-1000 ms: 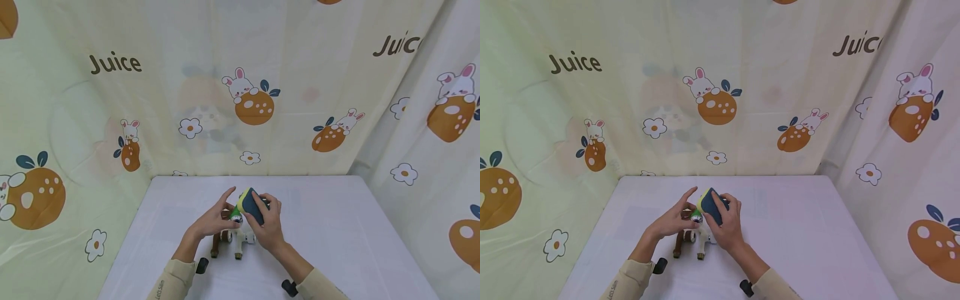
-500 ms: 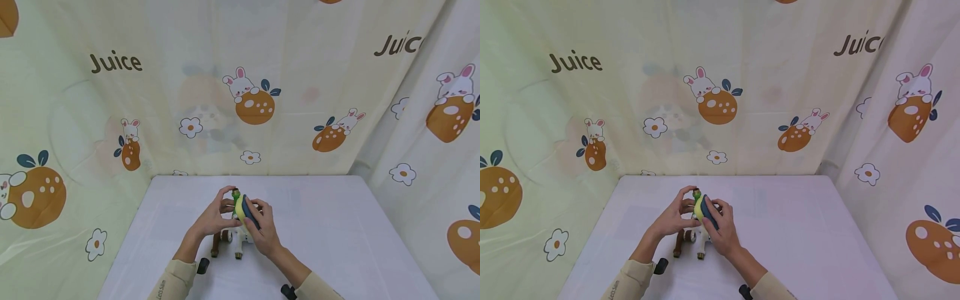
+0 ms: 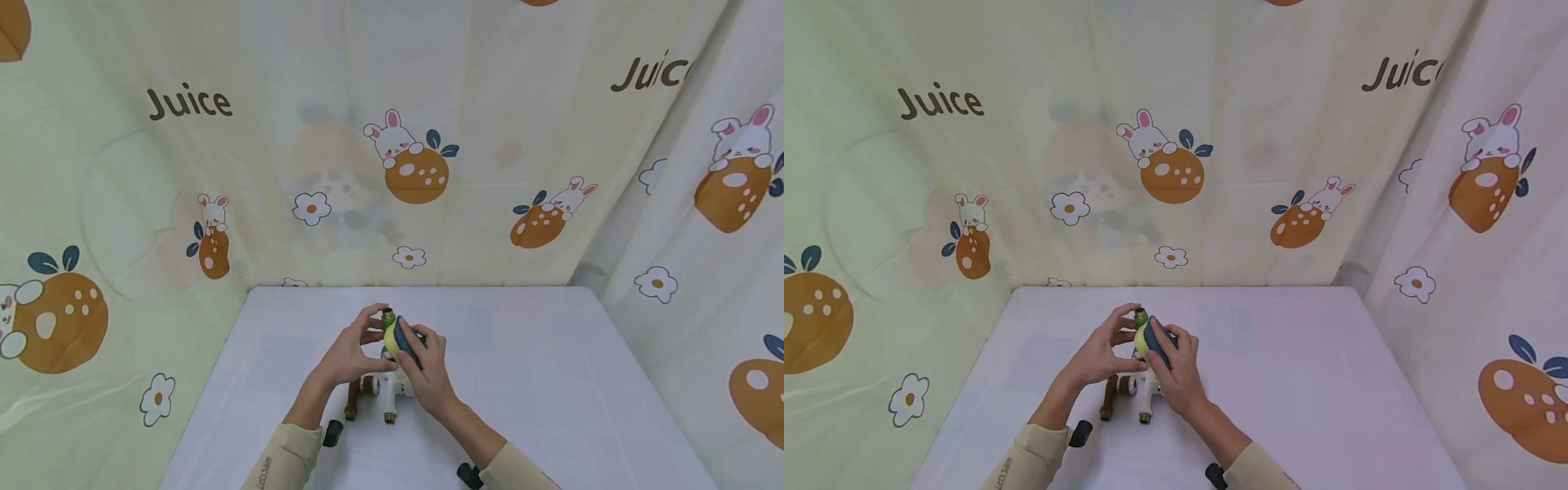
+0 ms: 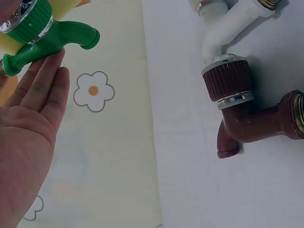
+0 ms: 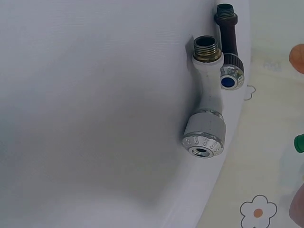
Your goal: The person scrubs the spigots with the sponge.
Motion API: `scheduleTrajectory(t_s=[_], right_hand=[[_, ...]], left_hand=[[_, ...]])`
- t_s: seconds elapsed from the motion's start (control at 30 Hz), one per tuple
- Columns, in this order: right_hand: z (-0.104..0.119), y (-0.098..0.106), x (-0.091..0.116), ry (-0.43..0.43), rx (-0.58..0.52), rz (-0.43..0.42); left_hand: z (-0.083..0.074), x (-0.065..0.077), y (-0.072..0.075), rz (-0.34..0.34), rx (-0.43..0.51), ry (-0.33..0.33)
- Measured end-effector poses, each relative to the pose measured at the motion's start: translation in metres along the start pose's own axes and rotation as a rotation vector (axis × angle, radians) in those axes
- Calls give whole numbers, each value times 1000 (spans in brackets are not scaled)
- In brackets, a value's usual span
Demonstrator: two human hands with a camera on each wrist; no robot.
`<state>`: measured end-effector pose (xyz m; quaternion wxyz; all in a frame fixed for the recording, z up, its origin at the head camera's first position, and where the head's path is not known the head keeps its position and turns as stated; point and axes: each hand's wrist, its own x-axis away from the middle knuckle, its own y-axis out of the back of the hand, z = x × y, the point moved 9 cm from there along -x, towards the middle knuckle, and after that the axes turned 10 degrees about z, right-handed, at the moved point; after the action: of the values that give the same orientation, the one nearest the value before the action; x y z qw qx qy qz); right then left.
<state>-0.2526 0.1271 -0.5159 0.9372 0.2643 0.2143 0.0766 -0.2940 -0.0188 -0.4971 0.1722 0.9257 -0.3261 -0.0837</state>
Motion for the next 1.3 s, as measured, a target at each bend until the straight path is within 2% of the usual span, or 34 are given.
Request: scheduleTrajectory(t_s=[0.17, 0.33, 0.67, 0.93, 1.3], right_hand=[[-5, 1, -4, -63, -3, 17], [-5, 6, -6, -84, -4, 8], [-5, 12, -6, -103, -18, -23], [-6, 14, -8, -141, -52, -43], [-26, 14, -11, -311, -125, -28]], left_hand=[[-1, 0, -2, -1, -55, 3], [-3, 0, -3, 2, -80, 1], [-6, -2, -8, 35, -18, -10], [-9, -3, -8, 27, -23, -19], [-11, -4, -13, 55, 25, -26]])
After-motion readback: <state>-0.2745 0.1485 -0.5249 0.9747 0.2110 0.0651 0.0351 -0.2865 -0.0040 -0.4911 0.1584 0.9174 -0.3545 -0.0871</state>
